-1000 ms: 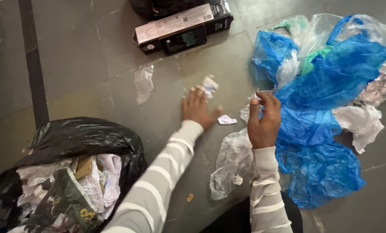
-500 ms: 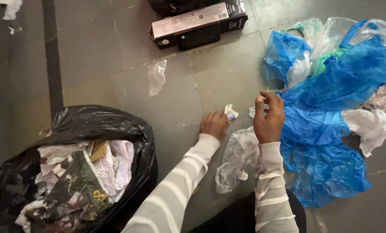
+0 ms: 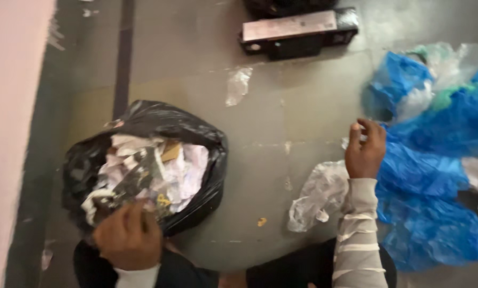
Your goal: The person sits on the floor and sorts mixed waste by hand, separating paper and cardboard into one black bag and plastic bags into another. They fold and place items into the respective bags throughout the clip.
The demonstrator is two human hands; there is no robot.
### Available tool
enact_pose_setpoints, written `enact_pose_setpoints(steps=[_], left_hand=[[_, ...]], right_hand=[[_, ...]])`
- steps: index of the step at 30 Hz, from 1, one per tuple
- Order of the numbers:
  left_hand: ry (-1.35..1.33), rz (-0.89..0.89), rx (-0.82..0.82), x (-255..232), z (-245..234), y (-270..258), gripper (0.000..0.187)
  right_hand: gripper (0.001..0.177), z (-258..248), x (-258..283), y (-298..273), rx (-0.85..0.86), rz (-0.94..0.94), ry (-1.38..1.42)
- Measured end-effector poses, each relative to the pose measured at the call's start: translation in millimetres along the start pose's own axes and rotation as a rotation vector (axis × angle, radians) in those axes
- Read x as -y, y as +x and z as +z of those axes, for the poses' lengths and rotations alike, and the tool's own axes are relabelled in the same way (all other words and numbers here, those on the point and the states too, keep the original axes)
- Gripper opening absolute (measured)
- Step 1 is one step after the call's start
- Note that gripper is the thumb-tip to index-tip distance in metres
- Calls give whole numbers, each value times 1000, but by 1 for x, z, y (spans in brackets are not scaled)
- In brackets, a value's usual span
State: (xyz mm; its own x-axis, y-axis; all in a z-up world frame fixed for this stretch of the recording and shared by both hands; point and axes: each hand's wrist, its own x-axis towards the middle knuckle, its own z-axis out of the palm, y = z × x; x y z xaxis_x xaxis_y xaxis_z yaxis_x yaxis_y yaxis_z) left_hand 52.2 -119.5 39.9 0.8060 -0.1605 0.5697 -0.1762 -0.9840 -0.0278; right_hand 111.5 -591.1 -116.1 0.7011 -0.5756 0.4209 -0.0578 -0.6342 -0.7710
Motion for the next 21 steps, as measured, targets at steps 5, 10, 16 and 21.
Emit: enact_pose_setpoints(steps=[5, 10, 16, 21], left_hand=[[346, -92, 174, 56, -12, -11, 35], [216, -167, 221, 53, -14, -13, 56], [105, -106, 161, 29, -15, -8, 70], [-47, 102, 123, -12, 2, -3, 75]], right_hand=[[19, 4, -5, -6, 29, 11, 7], [19, 5, -12, -5, 12, -99, -55], [21, 4, -10, -6, 20, -16, 1], [22, 2, -7, -5, 4, -34, -21]])
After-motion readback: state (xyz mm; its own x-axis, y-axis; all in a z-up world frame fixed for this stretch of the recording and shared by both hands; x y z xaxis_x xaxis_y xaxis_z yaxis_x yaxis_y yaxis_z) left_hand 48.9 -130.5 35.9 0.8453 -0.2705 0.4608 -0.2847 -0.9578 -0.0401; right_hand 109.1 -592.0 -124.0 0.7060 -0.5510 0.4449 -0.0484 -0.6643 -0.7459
